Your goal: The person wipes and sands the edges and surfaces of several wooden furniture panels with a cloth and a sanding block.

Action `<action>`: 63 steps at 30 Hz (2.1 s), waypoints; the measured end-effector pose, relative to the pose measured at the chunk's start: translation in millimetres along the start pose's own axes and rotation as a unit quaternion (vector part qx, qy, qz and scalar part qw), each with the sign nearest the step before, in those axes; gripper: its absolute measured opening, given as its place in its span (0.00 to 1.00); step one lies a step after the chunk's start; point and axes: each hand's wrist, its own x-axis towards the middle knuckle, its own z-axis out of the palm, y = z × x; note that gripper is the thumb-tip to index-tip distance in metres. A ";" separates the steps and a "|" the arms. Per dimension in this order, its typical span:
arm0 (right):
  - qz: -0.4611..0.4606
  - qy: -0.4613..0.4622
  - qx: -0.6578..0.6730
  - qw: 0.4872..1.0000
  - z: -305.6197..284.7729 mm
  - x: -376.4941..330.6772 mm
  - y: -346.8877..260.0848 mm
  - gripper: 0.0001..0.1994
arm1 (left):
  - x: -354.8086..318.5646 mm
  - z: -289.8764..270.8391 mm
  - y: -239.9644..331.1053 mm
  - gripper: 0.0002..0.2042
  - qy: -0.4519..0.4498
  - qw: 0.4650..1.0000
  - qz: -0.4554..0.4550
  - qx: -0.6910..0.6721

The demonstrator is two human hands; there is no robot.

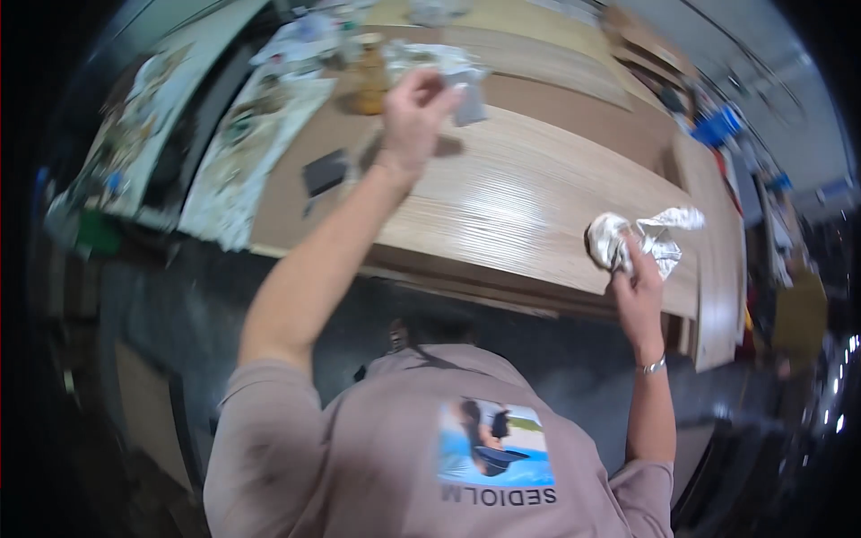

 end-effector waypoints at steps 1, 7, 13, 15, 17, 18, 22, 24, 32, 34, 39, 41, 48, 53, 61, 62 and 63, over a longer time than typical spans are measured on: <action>-0.082 0.001 -0.010 0.997 17.1 -1.2 -9.6 0.23 | -0.5 -7.3 17.0 0.12 -0.002 1.000 0.010 -0.024; -0.154 -0.014 0.048 0.987 46.4 5.8 -26.5 0.15 | -26.9 -218.9 4.3 0.16 0.136 0.891 0.124 0.414; -0.123 0.015 0.024 0.992 57.2 17.7 -62.0 0.10 | -75.9 -360.7 -45.7 0.17 0.113 0.734 -0.028 0.669; -0.143 0.012 0.029 0.989 70.8 25.6 -80.0 0.10 | -80.2 -348.5 -51.0 0.22 0.085 0.692 -0.066 0.714; -0.180 -0.003 0.070 0.981 85.5 31.0 -100.2 0.11 | -68.9 -315.6 -39.2 0.23 0.098 0.750 0.003 0.655; -0.192 -0.010 0.097 0.977 93.3 32.9 -111.7 0.11 | -57.2 -289.9 -25.9 0.24 0.113 0.794 0.076 0.593; -0.082 -0.165 0.350 0.918 107.5 36.9 -151.3 0.24 | -82.1 -104.7 67.9 0.33 -0.113 0.940 0.067 0.314; -0.026 -0.161 0.463 0.871 105.9 48.4 -167.5 0.26 | -98.2 -55.5 82.9 0.38 -0.234 0.880 0.146 0.387; -0.214 0.034 -0.182 0.959 80.3 185.3 6.5 0.27 | -136.6 52.2 56.8 0.22 -0.302 0.826 0.279 0.386; -0.220 0.029 -0.233 0.947 85.4 191.9 13.1 0.27 | -149.8 76.3 35.8 0.20 -0.337 0.800 0.272 0.415; -0.175 0.002 -0.200 0.964 83.0 184.4 1.4 0.21 | -161.0 -29.8 43.5 0.18 -0.228 0.820 0.191 0.489; -0.172 0.003 -0.204 0.964 83.7 182.9 -7.5 0.20 | -162.6 -105.9 55.3 0.16 -0.184 0.798 0.205 0.536; -0.177 0.036 -0.199 0.963 86.6 181.8 -6.1 0.20 | -141.8 -51.5 74.7 0.11 -0.093 0.854 0.252 0.446; -0.156 0.015 -0.205 0.966 84.0 179.3 -10.9 0.20 | -146.8 -48.5 57.2 0.10 -0.185 0.844 0.225 0.450; -0.161 0.033 -0.199 0.966 78.7 175.6 -7.9 0.23 | -109.3 -126.7 118.1 0.18 0.112 0.953 0.103 0.263; -0.185 0.046 -0.181 0.965 74.8 175.6 -8.5 0.25 | -106.2 -109.2 124.0 0.16 0.083 0.954 0.109 0.266; -0.217 0.010 -0.133 0.967 73.0 164.1 -16.7 0.29 | -104.1 -100.3 123.2 0.16 0.044 0.947 0.118 0.296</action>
